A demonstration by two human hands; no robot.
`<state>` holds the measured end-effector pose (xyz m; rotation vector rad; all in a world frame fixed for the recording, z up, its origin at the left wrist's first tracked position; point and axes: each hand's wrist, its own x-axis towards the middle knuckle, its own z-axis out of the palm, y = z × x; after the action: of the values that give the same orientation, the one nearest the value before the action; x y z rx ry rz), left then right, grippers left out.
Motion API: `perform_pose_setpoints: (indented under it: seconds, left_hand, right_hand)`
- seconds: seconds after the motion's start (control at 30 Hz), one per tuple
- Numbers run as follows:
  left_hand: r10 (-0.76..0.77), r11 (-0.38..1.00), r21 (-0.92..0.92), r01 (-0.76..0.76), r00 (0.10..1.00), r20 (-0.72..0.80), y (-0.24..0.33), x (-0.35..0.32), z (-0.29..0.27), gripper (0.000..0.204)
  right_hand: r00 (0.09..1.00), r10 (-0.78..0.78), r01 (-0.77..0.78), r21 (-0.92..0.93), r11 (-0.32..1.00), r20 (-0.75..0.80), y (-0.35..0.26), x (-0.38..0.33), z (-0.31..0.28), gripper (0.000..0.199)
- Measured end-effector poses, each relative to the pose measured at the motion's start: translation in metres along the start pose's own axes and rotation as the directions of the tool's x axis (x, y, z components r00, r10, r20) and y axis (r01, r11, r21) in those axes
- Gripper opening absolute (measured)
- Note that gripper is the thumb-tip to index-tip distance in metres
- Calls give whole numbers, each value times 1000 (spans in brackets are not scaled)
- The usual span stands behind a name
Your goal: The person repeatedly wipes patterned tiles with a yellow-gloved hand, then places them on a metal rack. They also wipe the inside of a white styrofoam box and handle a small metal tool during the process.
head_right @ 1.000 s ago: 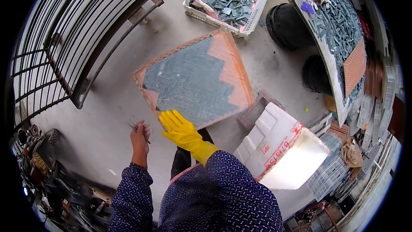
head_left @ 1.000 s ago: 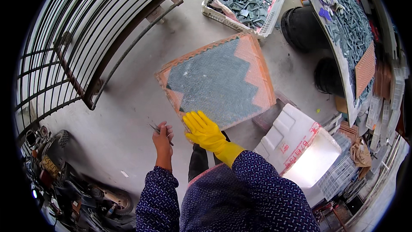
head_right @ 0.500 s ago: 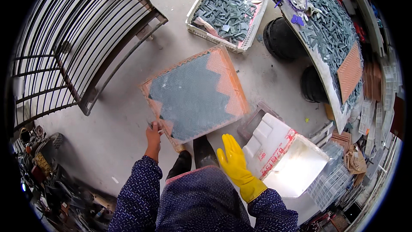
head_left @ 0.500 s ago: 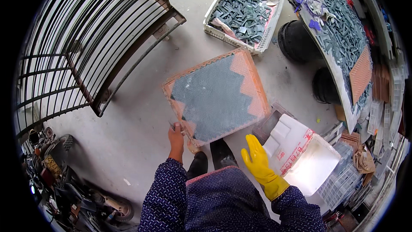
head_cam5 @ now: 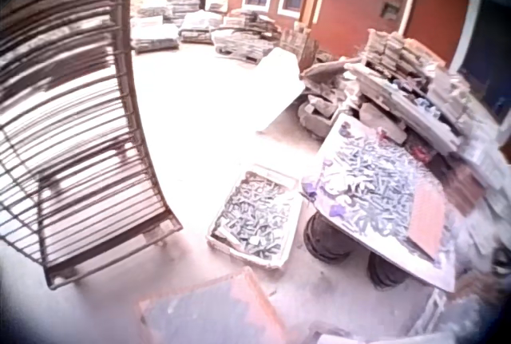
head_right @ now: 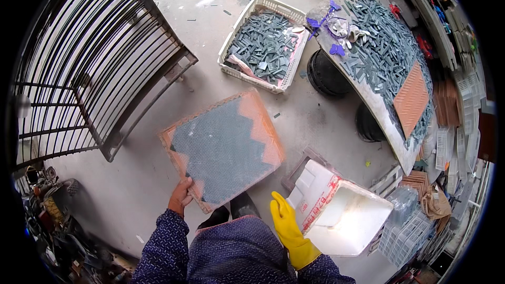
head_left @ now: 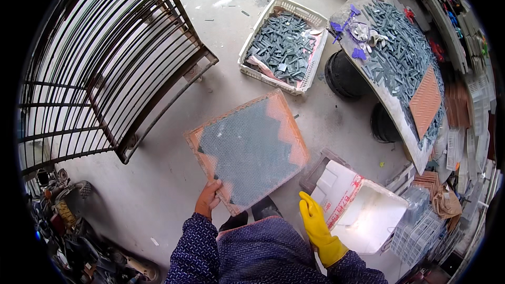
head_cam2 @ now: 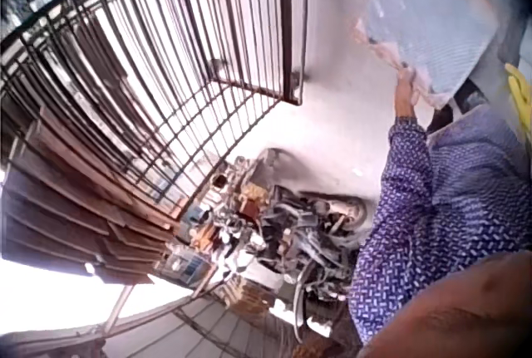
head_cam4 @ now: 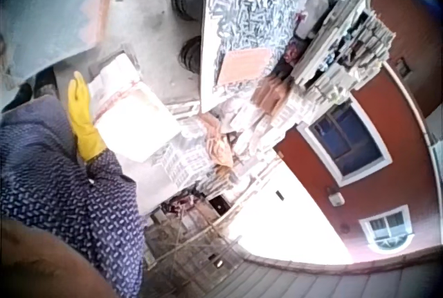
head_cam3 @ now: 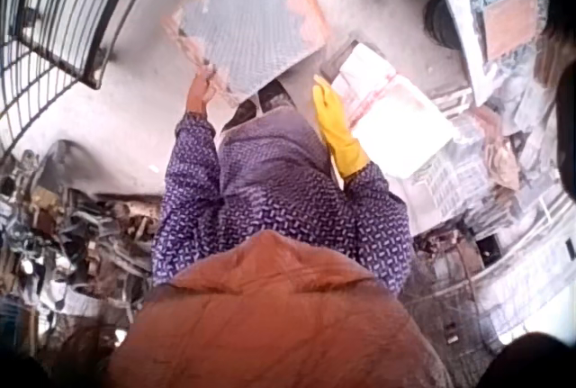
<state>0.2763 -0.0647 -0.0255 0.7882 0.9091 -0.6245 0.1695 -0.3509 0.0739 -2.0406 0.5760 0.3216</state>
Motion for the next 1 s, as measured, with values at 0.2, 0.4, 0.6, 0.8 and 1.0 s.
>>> perform_pose_setpoints:
  seconds: [0.2, 0.4, 0.6, 0.8, 1.0]
  left_hand:
    - [-148, 989, 82, 124, 876, 459, 37, -44, 19, 10]
    - [6, 999, -42, 5, 964, 267, 34, -102, 73, 3]
    - [309, 916, -394, -81, 770, 559, 70, -197, 37, 10]
    - [634, 755, -496, -430, 671, 384, 131, -259, 28, 18]
    - [810, 548, -666, -506, 520, 272, 191, -284, -9, 17]
  right_hand:
    - [999, -29, 33, 93, 995, -44, -36, 1, -21, 29]
    - [996, -29, 34, 64, 997, -83, -70, 11, -67, 41]
    - [951, -278, 276, -32, 961, -136, -125, 24, -89, 40]
    - [875, -433, 412, -140, 901, -216, -178, 18, -103, 39]
    - [833, -472, 429, -201, 881, -291, -214, -13, -94, 37]
